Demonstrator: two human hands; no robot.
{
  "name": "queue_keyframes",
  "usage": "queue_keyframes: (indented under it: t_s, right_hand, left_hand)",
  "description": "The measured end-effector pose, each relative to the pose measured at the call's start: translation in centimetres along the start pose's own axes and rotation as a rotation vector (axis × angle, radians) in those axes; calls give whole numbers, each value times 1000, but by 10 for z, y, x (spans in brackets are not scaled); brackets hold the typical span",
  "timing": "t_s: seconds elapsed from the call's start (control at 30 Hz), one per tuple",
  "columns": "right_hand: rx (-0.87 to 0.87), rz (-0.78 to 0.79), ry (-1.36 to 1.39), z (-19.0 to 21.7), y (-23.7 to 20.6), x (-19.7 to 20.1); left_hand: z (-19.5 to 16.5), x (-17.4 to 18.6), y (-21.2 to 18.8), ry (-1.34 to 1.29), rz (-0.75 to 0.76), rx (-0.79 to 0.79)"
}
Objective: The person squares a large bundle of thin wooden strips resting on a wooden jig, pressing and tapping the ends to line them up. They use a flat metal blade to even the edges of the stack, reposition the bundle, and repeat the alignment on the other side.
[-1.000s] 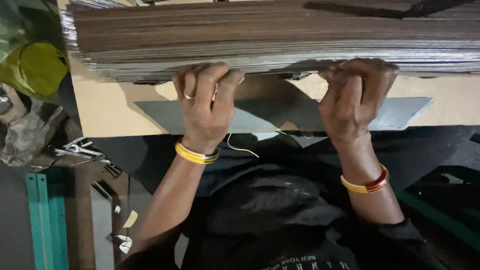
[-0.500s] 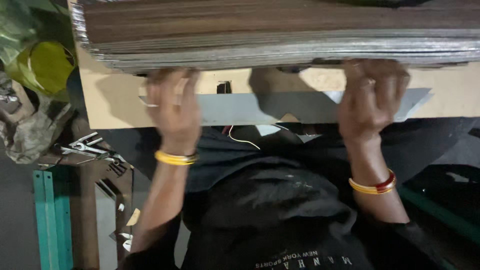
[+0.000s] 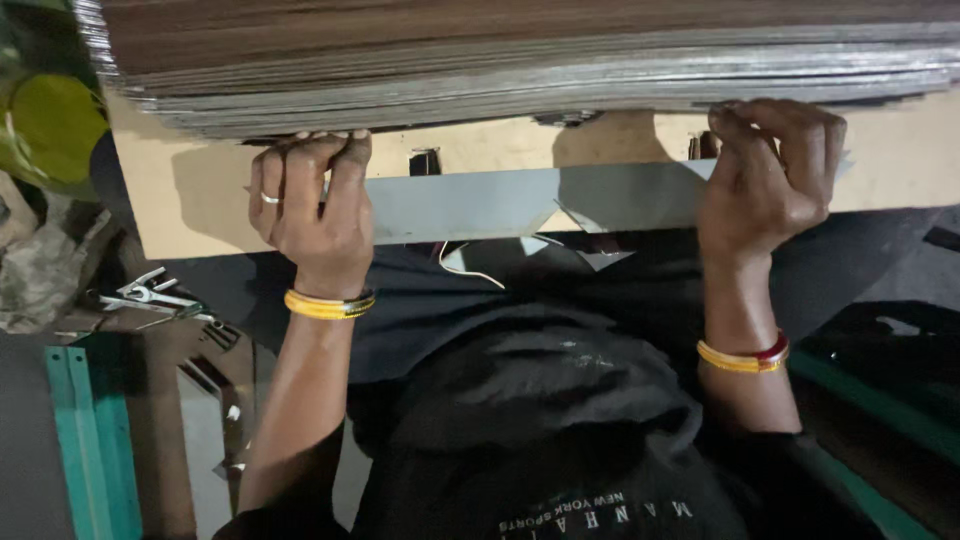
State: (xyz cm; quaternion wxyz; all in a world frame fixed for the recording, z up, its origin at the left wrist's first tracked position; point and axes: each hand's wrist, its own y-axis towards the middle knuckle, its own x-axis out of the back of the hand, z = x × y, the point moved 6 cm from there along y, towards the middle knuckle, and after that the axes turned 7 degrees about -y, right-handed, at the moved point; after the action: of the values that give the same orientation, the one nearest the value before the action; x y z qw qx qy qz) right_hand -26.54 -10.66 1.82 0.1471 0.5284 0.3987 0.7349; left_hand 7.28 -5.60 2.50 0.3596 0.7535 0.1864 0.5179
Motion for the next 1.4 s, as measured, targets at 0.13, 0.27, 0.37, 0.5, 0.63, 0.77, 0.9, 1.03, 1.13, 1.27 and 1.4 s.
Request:
queue_keyframes:
  t_s: [0.13,0.27,0.37,0.5,0.63,0.77,0.9,1.03,1.13,1.27,1.4]
  right_hand:
    - [-33,71,-54,-3,-2,-4]
    - [-54,100,-24,-1,8,2]
    - [1,225,-89,15,16,10]
    - [47,613,181,57,3,-1]
    - [121,742,119,71,-2,-5]
    - [62,756,155,66,1,-1]
    - [50,765,141,65,-4,-4]
    - [95,801,25,62,-18,-6]
    - [125,571,73,62,-15,10]
    - [242,474,65,68,-9,15]
    - [223,580,142,56,-6,15]
  left_hand:
    - [3,-3,-4,17,41,-48]
    - [-1,-4,-1,89,82,-14]
    - [-22,-2,4,41,116,119]
    - [-78,-26,3,-235,331,55]
    - [-84,-45,-4,-231,555,97]
    - [-83,-41,-4,-194,508,-6]
    - [-88,-39,-1,-211,490,-10]
    - [-91,-35,-3,-284,500,18]
    - [-93,-26,-5,-238,399,-127]
    - [-96,-23,-10,-56,197,-294]
    - [-93,-40,-18,-79,337,-254]
